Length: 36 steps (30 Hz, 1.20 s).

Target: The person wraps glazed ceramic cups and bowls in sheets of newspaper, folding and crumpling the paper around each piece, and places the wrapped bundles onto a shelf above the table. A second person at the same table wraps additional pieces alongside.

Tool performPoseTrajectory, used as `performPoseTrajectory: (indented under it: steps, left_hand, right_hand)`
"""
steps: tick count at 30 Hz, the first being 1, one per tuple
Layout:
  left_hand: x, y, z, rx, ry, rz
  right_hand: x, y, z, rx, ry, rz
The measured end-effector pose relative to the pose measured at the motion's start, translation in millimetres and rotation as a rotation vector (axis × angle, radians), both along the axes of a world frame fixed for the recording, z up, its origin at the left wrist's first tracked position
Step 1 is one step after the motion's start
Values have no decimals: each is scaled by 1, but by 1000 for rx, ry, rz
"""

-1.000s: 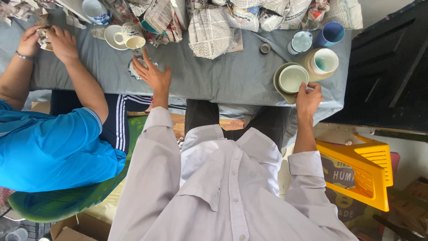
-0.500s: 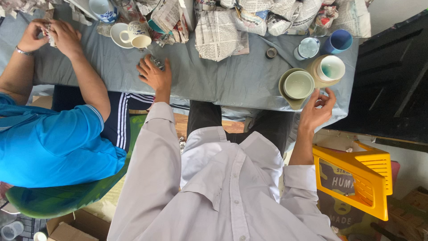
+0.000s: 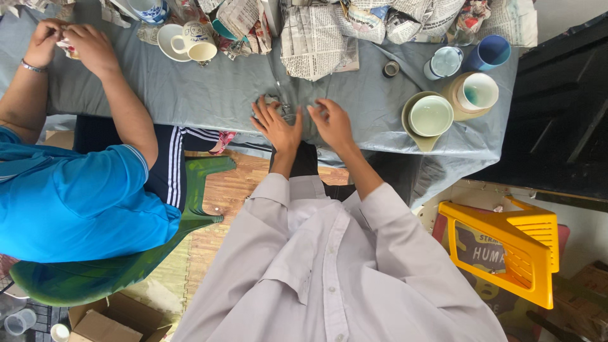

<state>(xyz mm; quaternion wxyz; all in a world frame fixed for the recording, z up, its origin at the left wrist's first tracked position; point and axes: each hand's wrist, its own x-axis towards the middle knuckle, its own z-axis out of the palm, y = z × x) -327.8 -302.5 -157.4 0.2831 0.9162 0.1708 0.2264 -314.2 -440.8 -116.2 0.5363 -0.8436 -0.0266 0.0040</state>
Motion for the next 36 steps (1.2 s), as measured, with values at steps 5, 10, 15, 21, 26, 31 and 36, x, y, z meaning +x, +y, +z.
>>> performPoseTrajectory:
  steps: [5,10,15,21,26,31,36]
  left_hand:
    - [-15,-19,-6,13,49,-97]
    - [-26,-16,-9,-11,97,-246]
    - [-41,0,-12,58,77,-572]
    - [-46,27,-4,138,121,-727]
    - [-41,39,14,111,11,-850]
    - [-27,19,14,-461,94,-497]
    - [5,-23,10,-473,-48,-302]
  right_hand:
    - [35,39,-5,-188,59,70]
    - [35,33,-3,-233,122,124]
    - [29,-14,2,-47,78,69]
    - [42,-145,20,-157,-206,-207]
    - [47,-201,23,-256,-137,-279]
    - [47,-206,15,-382,-141,-196]
    - [45,-202,18,-538,-159,-192]
